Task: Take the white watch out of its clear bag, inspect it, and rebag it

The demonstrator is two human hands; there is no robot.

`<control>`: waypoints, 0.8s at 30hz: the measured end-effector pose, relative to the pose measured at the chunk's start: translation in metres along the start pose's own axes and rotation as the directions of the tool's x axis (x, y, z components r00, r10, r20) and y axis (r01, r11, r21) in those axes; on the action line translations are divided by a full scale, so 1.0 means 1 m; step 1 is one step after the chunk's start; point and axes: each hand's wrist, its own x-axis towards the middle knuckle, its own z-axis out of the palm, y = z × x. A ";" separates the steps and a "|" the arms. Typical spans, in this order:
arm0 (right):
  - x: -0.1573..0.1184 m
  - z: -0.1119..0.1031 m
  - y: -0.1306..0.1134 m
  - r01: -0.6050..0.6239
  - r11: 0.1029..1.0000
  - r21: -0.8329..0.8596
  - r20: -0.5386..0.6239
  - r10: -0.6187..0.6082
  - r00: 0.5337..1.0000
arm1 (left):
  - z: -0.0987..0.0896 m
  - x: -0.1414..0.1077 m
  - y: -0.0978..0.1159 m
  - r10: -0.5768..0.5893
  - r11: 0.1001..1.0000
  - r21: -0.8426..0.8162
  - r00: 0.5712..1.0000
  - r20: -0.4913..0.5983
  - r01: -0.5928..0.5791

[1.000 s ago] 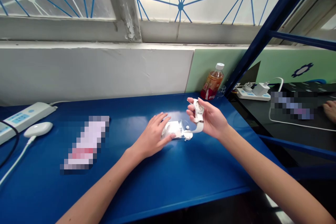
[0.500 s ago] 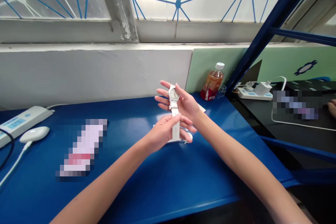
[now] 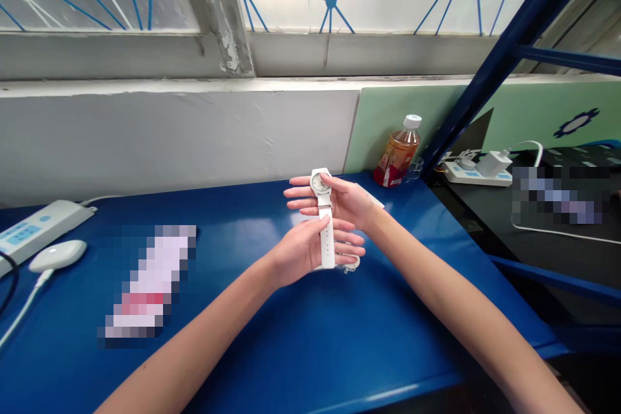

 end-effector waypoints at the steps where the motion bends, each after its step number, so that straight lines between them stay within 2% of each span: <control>1: 0.000 0.000 -0.001 -0.004 1.000 -0.003 -0.007 0.004 1.000 | 0.001 0.000 0.000 0.001 1.000 -0.002 1.000 -0.017 -0.001; 6: -0.001 -0.001 -0.001 -0.010 1.000 0.023 0.015 0.010 1.000 | 0.004 -0.001 -0.004 -0.007 1.000 -0.016 0.995 -0.098 0.006; 12: 0.000 -0.004 0.004 -0.013 0.995 0.102 0.069 0.006 0.998 | 0.005 -0.003 -0.006 -0.011 1.000 0.014 0.990 -0.143 0.014; 18: 0.000 0.000 0.005 -0.053 0.997 0.048 0.041 0.051 0.998 | 0.003 -0.011 -0.008 0.001 1.000 0.024 0.990 -0.144 0.002; 24: 0.001 -0.004 0.011 -0.095 0.995 0.011 0.093 0.094 0.991 | 0.001 -0.013 -0.017 -0.001 1.000 0.005 0.982 -0.188 0.002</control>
